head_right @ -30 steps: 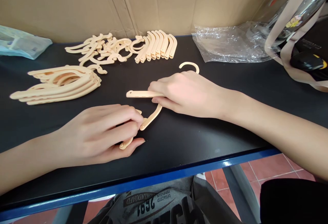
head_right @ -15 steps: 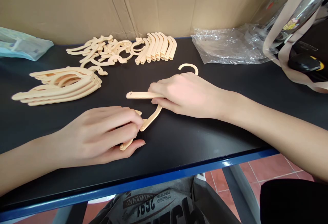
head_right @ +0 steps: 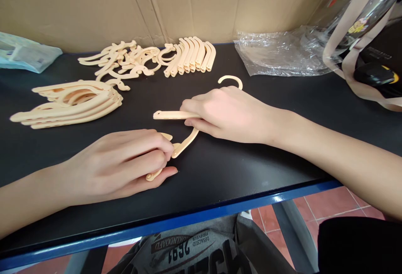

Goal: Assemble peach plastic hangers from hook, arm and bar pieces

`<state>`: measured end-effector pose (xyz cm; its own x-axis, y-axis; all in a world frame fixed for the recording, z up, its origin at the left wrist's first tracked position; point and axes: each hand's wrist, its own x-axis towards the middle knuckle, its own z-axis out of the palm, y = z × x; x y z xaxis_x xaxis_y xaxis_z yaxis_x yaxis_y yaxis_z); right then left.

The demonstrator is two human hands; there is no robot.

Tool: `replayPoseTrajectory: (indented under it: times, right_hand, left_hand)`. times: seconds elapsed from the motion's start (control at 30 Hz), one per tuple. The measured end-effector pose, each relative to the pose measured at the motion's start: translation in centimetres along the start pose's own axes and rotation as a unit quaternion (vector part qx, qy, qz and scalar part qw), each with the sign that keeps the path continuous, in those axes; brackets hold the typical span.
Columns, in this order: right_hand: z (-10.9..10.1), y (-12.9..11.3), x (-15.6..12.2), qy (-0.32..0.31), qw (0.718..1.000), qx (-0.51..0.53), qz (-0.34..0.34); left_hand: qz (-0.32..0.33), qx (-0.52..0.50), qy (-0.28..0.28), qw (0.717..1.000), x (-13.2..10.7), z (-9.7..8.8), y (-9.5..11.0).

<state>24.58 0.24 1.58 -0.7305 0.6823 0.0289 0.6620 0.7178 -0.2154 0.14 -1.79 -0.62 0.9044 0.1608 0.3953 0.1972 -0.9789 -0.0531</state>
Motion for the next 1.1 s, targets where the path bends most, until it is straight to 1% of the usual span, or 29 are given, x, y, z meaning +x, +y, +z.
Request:
replayPoseTrajectory:
  times: [0.23,0.4,0.63,0.9,1.1]
  right_hand:
    - [0.07,0.01,-0.04,0.000,1.000,-0.014,-0.005]
    - [0.20,0.01,-0.05,0.004,1.000,-0.023,-0.009]
    - [0.04,-0.20,-0.05,-0.001,0.999,-0.040,-0.002]
    - [0.17,-0.27,-0.03,-0.002,0.998,-0.064,0.000]
    - [0.19,-0.20,-0.10,-0.003,0.998,-0.067,0.001]
  left_hand:
    - [-0.008,0.000,0.001,1.000,0.34,-0.35,0.20]
    - [-0.003,-0.008,0.008,1.000,0.29,-0.19,0.11]
    - [-0.014,0.003,-0.005,1.000,0.12,-0.15,0.00]
    - [0.000,0.006,0.006,1.000,0.00,-0.08,0.00]
    - [-0.011,0.007,0.004,1.000,-0.03,-0.11,-0.10]
